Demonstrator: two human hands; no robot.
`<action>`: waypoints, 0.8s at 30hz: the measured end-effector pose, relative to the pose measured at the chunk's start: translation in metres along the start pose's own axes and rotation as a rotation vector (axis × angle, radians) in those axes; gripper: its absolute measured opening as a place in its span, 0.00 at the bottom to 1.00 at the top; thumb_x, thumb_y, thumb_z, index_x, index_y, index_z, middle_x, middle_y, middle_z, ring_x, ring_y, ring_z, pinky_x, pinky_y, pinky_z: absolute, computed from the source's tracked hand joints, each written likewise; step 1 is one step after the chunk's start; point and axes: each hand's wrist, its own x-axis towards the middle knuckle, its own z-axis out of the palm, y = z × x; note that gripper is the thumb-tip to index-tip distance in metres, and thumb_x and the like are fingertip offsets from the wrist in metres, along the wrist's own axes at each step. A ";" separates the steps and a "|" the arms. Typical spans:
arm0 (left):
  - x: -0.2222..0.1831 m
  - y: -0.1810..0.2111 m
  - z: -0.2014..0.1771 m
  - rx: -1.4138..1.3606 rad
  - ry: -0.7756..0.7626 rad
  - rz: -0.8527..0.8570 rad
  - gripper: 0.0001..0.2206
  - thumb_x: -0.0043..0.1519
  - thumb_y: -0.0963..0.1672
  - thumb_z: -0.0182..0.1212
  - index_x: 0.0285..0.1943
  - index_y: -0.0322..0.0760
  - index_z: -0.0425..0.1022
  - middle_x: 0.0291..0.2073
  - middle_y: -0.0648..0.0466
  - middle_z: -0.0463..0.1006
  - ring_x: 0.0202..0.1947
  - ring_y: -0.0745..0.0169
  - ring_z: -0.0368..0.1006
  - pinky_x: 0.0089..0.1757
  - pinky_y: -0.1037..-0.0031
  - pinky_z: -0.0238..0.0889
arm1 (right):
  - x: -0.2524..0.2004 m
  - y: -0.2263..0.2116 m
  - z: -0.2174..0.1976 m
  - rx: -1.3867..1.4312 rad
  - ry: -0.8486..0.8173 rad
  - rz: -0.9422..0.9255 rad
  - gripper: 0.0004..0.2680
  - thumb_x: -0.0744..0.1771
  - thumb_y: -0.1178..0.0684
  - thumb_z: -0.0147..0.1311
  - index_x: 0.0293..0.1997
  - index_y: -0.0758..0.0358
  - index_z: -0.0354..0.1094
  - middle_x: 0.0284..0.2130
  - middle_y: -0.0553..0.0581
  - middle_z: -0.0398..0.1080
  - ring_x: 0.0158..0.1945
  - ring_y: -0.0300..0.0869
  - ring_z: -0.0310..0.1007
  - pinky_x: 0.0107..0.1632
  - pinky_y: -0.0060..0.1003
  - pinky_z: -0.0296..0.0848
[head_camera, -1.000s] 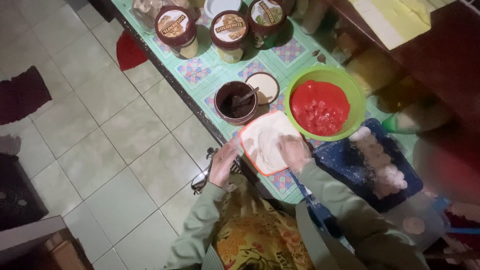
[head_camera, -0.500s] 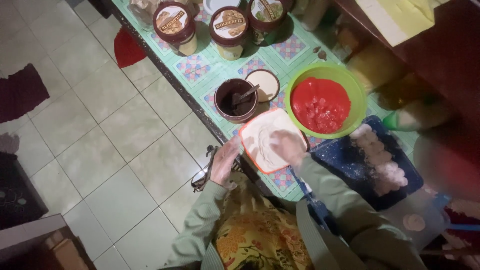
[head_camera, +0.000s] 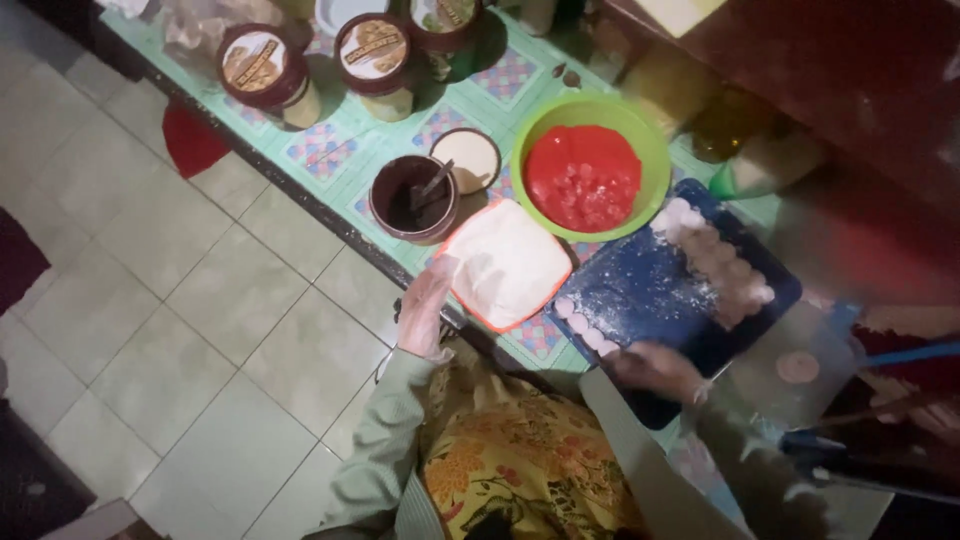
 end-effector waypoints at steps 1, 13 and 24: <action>-0.002 0.016 0.017 -0.067 0.126 -0.151 0.31 0.63 0.46 0.59 0.76 0.36 0.58 0.72 0.40 0.59 0.74 0.50 0.53 0.70 0.52 0.33 | -0.004 -0.004 0.000 -0.020 0.001 0.046 0.21 0.62 0.21 0.47 0.38 0.43 0.75 0.37 0.52 0.82 0.49 0.49 0.80 0.52 0.43 0.76; 0.066 -0.071 -0.044 -0.364 0.435 -0.060 0.11 0.61 0.45 0.59 0.52 0.47 0.75 0.49 0.54 0.80 0.52 0.57 0.76 0.56 0.59 0.66 | 0.049 -0.112 -0.056 -0.025 0.285 -0.088 0.08 0.63 0.40 0.57 0.36 0.47 0.74 0.35 0.49 0.80 0.43 0.49 0.80 0.49 0.45 0.79; 0.060 0.065 -0.028 -0.189 0.653 0.268 0.07 0.55 0.44 0.69 0.40 0.40 0.82 0.36 0.47 0.82 0.34 0.58 0.77 0.42 0.69 0.72 | 0.186 -0.388 -0.112 -0.234 0.513 -0.943 0.08 0.64 0.58 0.52 0.45 0.59 0.74 0.41 0.60 0.75 0.53 0.54 0.74 0.53 0.48 0.76</action>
